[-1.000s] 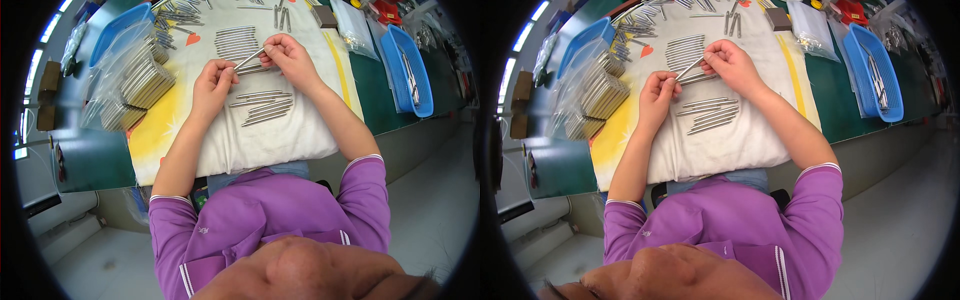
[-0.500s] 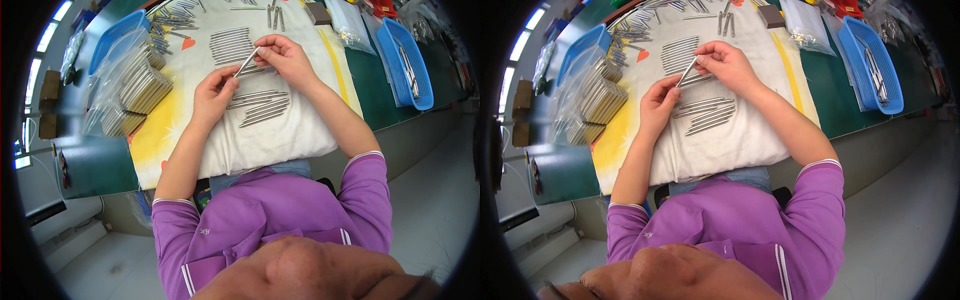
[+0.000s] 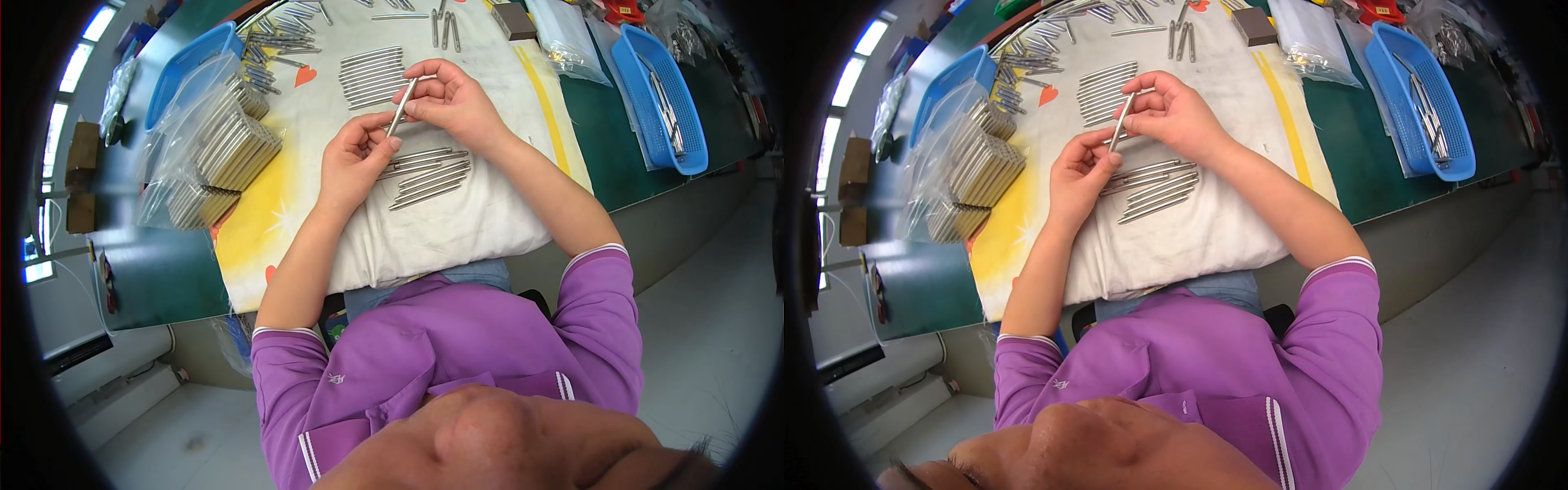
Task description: The person bundles metal pins by hand, arranges the pins into rows on a cloth, and aligns individual pins against each other using a small block.
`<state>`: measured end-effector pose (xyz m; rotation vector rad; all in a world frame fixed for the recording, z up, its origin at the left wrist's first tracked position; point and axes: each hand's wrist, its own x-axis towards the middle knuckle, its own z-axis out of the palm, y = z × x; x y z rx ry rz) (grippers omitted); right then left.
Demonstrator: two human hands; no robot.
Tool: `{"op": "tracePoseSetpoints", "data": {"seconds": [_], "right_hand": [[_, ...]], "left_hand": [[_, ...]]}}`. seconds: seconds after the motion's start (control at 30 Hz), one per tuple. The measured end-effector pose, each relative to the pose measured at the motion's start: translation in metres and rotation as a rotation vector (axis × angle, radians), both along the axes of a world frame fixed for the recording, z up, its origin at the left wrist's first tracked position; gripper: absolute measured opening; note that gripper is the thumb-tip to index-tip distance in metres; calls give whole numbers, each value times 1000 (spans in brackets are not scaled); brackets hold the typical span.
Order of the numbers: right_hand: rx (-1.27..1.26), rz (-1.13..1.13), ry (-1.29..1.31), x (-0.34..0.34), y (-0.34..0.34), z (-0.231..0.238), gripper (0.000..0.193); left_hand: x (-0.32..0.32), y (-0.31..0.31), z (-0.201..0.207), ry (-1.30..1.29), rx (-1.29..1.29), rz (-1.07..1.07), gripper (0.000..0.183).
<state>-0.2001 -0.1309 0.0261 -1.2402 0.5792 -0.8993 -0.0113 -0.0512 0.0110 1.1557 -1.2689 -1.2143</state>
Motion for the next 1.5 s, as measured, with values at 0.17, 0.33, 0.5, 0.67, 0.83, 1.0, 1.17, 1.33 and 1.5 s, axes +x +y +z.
{"op": "tracePoseSetpoints", "data": {"seconds": [0.17,0.33,0.5,0.67,0.83,1.0,1.17,1.33,1.5], "right_hand": [[-1,3,3,0,1,1,41],[-1,9,-14,1,2,0,42],[50,0,-63,1,4,3,39],[37,19,-49,0,2,1,38],[43,9,-102,1,3,1,37],[36,-3,-95,2,3,2,34],[42,-4,-77,1,2,0,30],[28,8,-50,0,1,-2,27],[38,-60,17,-3,-2,-1,18]], "left_hand": [[-4,0,2,10,-2,18,32],[-4,0,0,33,-3,16,32],[-4,1,1,40,-1,5,31],[-3,2,4,32,31,9,29],[-3,2,7,34,87,6,27],[0,1,3,69,106,-5,25],[2,0,1,104,89,-17,26],[1,1,5,114,99,-20,27],[4,-1,8,91,74,12,26]]}}
